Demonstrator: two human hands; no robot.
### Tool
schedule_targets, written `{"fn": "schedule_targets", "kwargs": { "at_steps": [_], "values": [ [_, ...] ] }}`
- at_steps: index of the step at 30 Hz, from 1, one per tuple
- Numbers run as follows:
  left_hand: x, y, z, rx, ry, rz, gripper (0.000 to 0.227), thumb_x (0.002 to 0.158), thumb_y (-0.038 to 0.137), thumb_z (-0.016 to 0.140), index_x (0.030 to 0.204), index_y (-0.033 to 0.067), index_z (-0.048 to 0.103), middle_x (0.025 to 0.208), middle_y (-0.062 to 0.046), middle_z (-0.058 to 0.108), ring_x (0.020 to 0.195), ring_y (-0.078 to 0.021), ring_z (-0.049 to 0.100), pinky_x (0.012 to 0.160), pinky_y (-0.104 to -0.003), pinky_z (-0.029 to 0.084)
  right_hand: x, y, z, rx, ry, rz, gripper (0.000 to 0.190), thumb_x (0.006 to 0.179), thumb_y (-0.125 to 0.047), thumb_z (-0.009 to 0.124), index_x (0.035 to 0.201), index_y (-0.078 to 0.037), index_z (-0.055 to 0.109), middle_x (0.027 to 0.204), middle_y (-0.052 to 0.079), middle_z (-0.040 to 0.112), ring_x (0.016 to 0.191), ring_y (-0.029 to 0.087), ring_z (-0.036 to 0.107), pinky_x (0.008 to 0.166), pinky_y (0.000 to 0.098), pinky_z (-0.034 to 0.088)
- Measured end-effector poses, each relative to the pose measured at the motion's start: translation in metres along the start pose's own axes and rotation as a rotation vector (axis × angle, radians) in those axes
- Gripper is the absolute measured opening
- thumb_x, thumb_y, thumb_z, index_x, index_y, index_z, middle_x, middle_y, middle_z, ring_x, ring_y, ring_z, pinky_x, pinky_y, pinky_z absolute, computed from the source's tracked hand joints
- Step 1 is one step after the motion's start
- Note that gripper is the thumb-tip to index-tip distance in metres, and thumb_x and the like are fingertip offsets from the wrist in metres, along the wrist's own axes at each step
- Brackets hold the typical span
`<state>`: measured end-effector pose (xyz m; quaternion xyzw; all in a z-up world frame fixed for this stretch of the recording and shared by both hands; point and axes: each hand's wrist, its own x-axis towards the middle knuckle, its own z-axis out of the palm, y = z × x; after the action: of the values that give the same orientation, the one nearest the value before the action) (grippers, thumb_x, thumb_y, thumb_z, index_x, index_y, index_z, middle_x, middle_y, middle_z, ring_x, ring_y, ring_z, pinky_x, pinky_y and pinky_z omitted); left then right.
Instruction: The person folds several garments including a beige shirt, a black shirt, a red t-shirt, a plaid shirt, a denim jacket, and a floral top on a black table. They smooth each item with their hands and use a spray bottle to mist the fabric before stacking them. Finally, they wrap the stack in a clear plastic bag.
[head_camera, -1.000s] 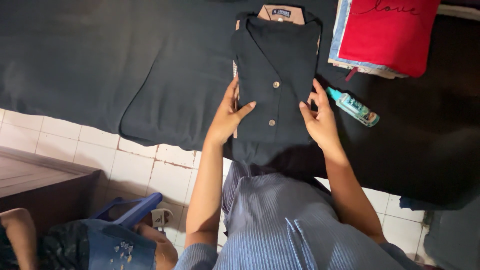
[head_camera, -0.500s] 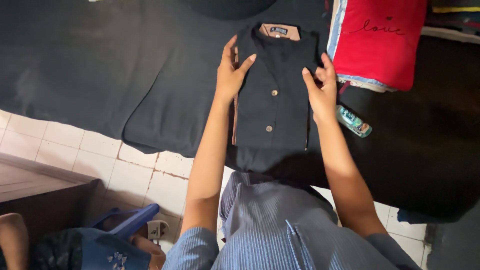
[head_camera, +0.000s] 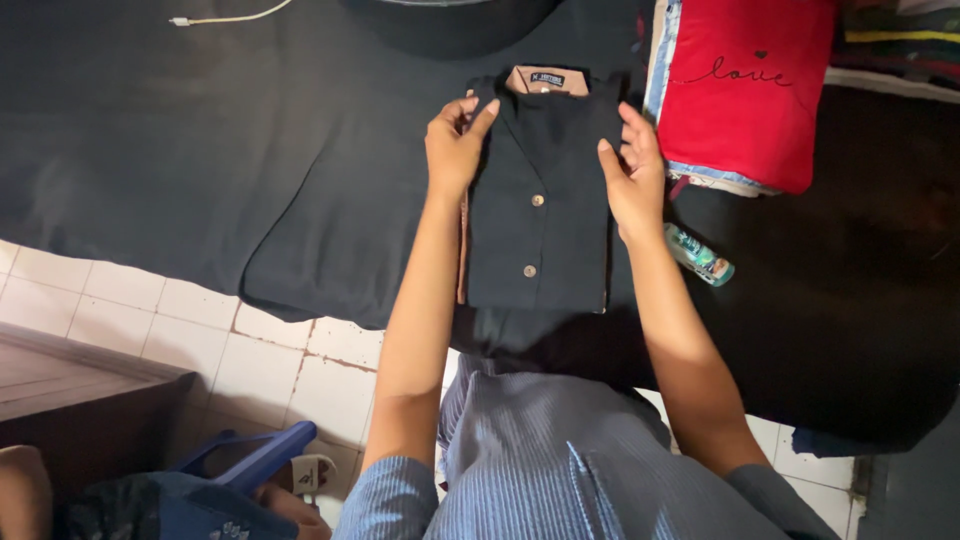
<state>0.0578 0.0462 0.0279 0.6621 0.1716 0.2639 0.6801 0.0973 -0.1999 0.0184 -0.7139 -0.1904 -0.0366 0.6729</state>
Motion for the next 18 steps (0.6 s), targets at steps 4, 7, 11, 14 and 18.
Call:
{"fn": "schedule_targets", "kwargs": {
  "at_steps": [4,7,11,14,18],
  "values": [
    [0.015,-0.009,-0.006,0.015,-0.069,-0.066,0.034,0.091,0.021,0.079,0.114,-0.0026,0.07,0.098,-0.002,0.075,0.09,-0.0078,0.067,0.085,-0.023,0.053,0.0,0.0,0.003,-0.074,0.028,0.057,0.053,0.106,-0.002,0.061,0.156,-0.005,0.041,0.143,0.018,0.057,0.119,0.019,0.062,0.101,0.0295,0.05],
    [0.018,-0.013,-0.008,0.052,-0.051,-0.07,0.033,0.09,0.017,0.081,0.114,-0.0025,0.069,0.097,-0.003,0.073,0.088,-0.0092,0.064,0.084,-0.025,0.052,0.0,0.003,0.007,-0.085,0.029,0.165,0.054,0.106,-0.006,0.061,0.155,-0.006,0.039,0.139,0.016,0.06,0.112,0.02,0.064,0.094,0.0301,0.052],
    [0.023,-0.009,-0.006,0.083,-0.031,0.055,0.036,0.086,0.013,0.081,0.116,-0.0013,0.067,0.103,-0.008,0.074,0.091,-0.0128,0.067,0.086,-0.028,0.055,0.006,0.001,0.009,-0.186,0.011,-0.031,0.057,0.105,-0.006,0.06,0.157,-0.003,0.037,0.146,0.02,0.055,0.127,0.026,0.061,0.102,0.0336,0.052],
    [0.013,-0.004,-0.01,0.274,0.037,0.115,0.046,0.083,0.016,0.085,0.119,-0.0006,0.063,0.12,-0.018,0.058,0.098,-0.0209,0.067,0.089,-0.033,0.056,0.0,-0.009,0.009,-0.468,-0.028,-0.062,0.059,0.104,-0.009,0.06,0.157,0.0,0.036,0.148,0.024,0.052,0.132,0.035,0.057,0.108,0.0376,0.047],
    [-0.016,0.007,-0.011,0.416,0.132,0.302,0.045,0.098,0.023,0.074,0.132,-0.0013,0.056,0.148,-0.024,0.044,0.134,-0.0357,0.051,0.112,-0.044,0.047,-0.012,-0.029,0.011,-0.677,0.013,-0.249,0.054,0.111,-0.013,0.055,0.157,0.006,0.034,0.162,0.029,0.036,0.152,0.044,0.037,0.126,0.0439,0.031]
  ]
}}
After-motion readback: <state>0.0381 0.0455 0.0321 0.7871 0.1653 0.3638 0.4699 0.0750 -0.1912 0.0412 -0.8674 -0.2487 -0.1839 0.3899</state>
